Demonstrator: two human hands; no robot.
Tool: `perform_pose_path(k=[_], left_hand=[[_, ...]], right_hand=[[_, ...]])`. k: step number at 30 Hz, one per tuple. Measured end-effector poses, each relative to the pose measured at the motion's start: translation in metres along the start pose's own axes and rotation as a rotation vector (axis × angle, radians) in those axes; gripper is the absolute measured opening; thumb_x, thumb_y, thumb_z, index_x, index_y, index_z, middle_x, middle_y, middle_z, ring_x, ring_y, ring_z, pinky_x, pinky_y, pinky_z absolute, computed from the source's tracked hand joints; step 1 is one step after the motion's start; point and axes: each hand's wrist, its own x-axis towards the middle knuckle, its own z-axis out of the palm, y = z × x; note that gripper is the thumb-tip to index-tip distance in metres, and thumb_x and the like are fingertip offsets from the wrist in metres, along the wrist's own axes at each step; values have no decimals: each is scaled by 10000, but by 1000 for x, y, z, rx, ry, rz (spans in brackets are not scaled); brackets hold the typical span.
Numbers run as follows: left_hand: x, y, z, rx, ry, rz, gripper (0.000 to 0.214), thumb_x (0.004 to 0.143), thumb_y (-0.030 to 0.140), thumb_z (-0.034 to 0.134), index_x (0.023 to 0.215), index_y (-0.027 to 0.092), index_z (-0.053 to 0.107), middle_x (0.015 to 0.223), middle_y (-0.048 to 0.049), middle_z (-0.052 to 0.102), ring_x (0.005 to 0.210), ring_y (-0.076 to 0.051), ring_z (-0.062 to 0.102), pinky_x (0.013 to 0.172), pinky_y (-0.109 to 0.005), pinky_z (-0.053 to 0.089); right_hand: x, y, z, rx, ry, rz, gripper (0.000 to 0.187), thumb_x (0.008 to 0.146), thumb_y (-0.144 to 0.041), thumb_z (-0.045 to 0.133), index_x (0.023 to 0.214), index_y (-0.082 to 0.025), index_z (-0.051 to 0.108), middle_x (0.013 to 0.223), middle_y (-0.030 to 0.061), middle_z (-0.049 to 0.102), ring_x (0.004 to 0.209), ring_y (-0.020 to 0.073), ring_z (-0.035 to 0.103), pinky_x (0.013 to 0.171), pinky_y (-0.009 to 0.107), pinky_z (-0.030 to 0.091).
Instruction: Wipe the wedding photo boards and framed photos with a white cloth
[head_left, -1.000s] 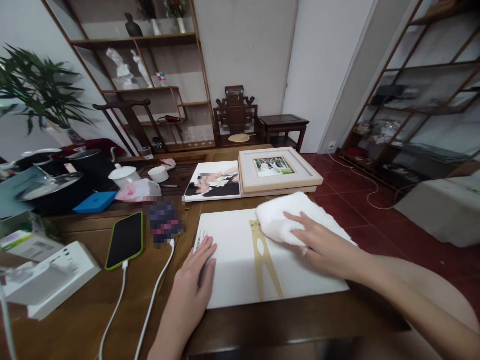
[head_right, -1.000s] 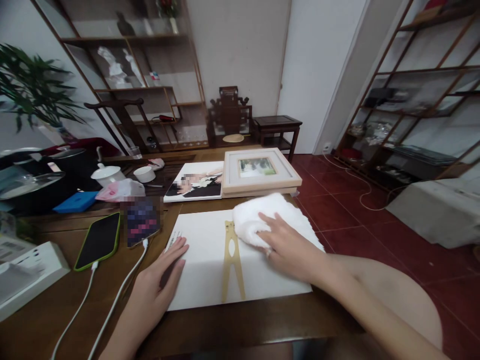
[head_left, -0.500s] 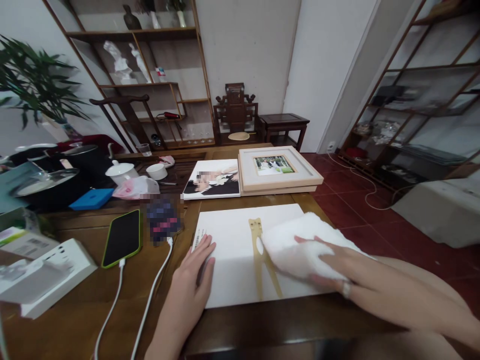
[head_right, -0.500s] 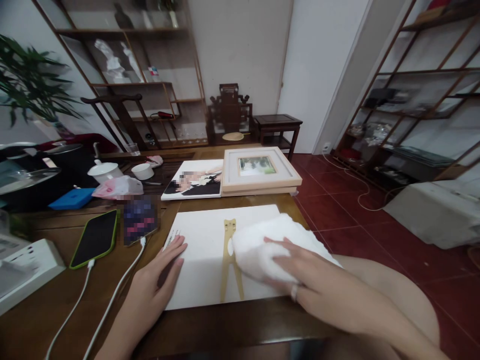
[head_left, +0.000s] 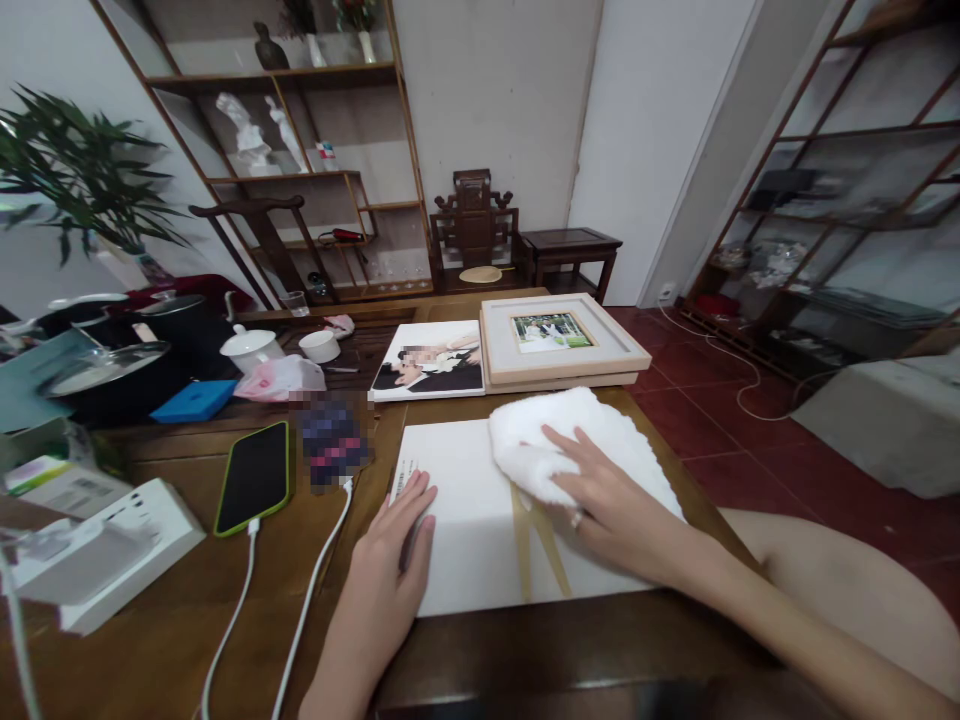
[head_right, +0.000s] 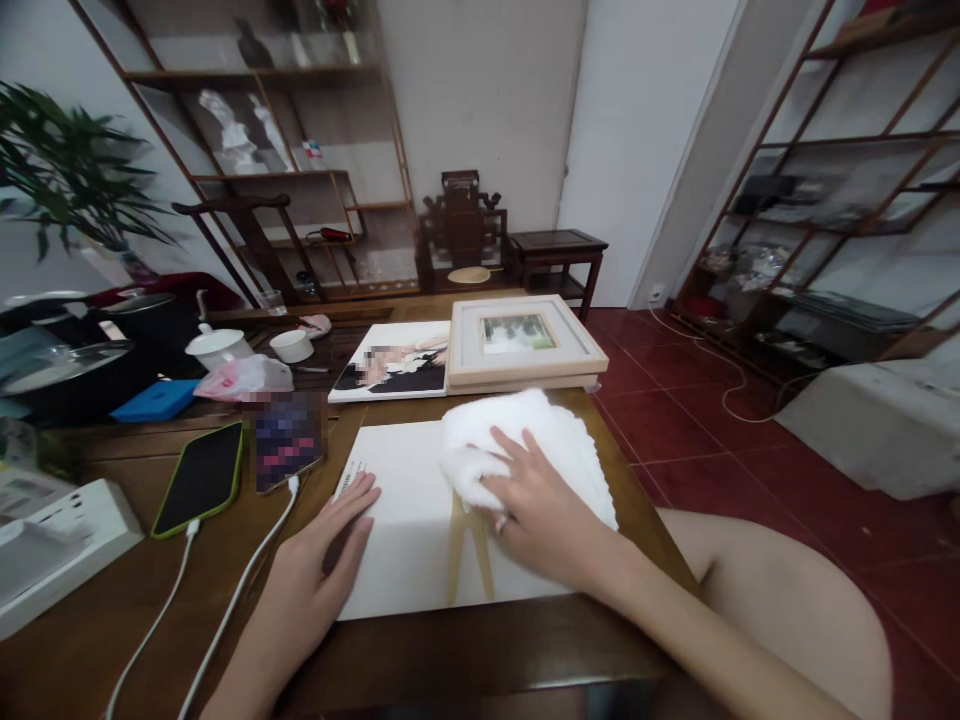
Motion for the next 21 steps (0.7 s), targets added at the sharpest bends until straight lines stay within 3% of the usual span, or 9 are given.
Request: perform_pose_path(k=[5,9,12,16,21], left_hand=[[0,-1,0,-4,-7,0,335,903,295,456,1175,175,611,1301,-114,580,1231,-255,517,1036,-482,411],[1,-1,0,-9,-14,-5,338,899,300,461,1172,175,616,1306,-115,575,1233,-265,513,1028,-488,416],[1,0,0,-13,-14,-7,336,898,300,463,1173,182,616,1305,-110,577,1233,-263,512,1035,-485,408],[1,0,1,-12,-6,-7,336,900,297,460,1169,173,619,1297,-114,583,1230,-259,515,1042,-482,400],[1,-1,1,-15,8,7,334,901,294,457,1145,151,634,1273,-128,600,1213,-266,532,1026,-489,418]], right_hand=[[-33,-38,14,19,-195,-91,259,651,-86,564,826,-191,723,1486,62,328,1386,400,75,1074,688,68],[-42,-48,25,48,-228,-168,217,692,-84,584,706,-243,730,1457,-25,381,1381,389,132,1080,679,83],[-38,-44,12,71,-197,-152,154,742,-172,612,829,-218,731,1466,15,372,1386,354,161,1117,607,125],[-20,-26,-6,22,-69,-68,221,880,-299,507,889,-162,681,1481,95,343,1396,315,159,1121,544,209],[15,8,-2,-71,13,-42,268,906,-333,473,971,-153,660,1479,132,341,1392,328,174,1093,545,249]])
